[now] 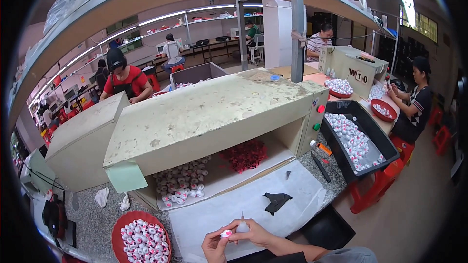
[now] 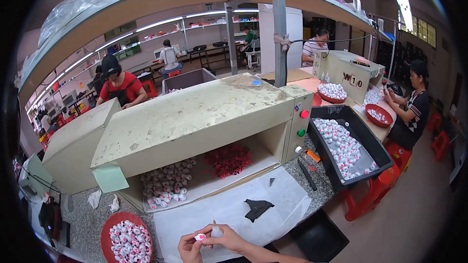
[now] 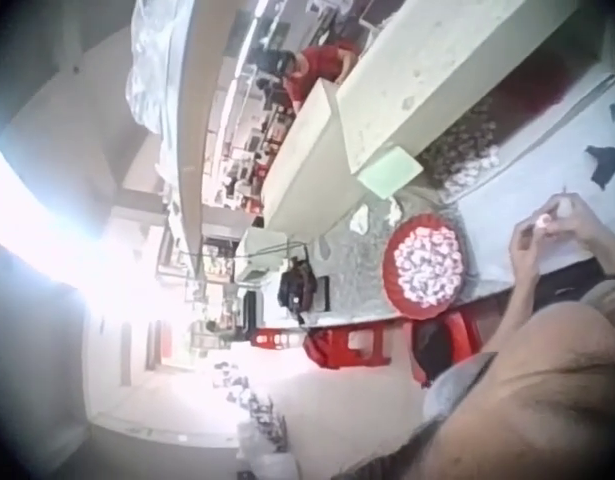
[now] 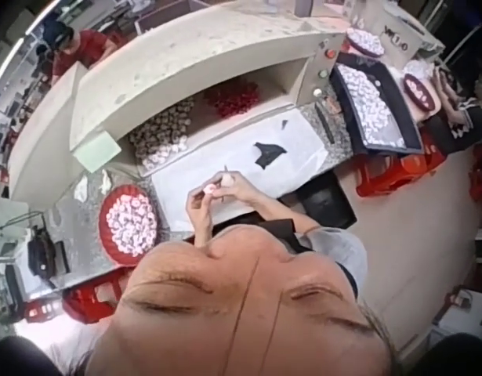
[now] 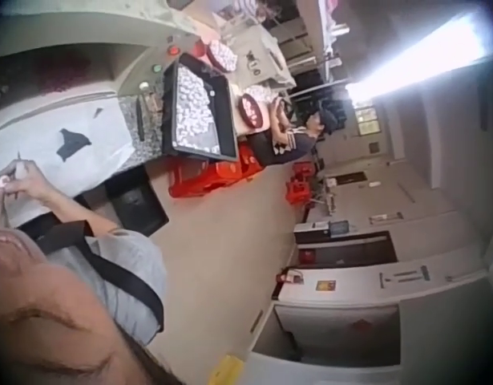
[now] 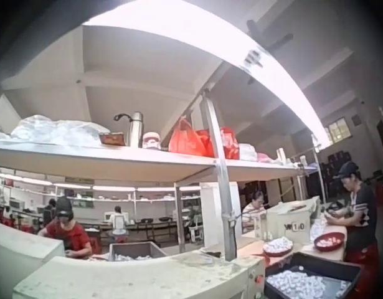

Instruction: The recorder is assembling small pink and white plastic toy components by applying adhesive from a glue bottle.

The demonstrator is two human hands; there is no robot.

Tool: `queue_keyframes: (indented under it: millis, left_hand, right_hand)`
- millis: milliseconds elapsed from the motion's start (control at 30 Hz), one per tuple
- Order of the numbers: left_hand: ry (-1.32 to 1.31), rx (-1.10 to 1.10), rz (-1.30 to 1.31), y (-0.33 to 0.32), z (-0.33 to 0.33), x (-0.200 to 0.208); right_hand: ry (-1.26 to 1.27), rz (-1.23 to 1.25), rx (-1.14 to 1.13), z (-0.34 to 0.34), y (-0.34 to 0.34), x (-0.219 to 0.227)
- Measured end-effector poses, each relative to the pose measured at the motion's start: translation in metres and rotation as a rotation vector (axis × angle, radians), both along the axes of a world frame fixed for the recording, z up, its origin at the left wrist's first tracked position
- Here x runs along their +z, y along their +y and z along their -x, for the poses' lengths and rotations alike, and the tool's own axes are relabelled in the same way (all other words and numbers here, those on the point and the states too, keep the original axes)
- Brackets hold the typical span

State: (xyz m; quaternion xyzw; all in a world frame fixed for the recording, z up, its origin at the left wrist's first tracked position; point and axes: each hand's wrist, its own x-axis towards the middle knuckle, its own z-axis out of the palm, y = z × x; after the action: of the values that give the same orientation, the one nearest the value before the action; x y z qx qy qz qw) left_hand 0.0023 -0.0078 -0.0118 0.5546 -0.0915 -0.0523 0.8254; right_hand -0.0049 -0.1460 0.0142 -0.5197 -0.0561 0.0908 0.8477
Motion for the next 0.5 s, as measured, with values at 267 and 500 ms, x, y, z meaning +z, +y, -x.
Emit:
queue_keyframes:
  millis: [267,500]
  left_hand:
    - [-0.054,0.023,0.103,0.007,-0.002,0.0]
    - [0.034,-0.055,0.24,0.007,0.003,0.016]
  right_hand:
    - [0.052,-0.004,0.021,0.003,0.009,0.008]
    - [0.074,-0.062,0.014,0.002,0.013,0.007]
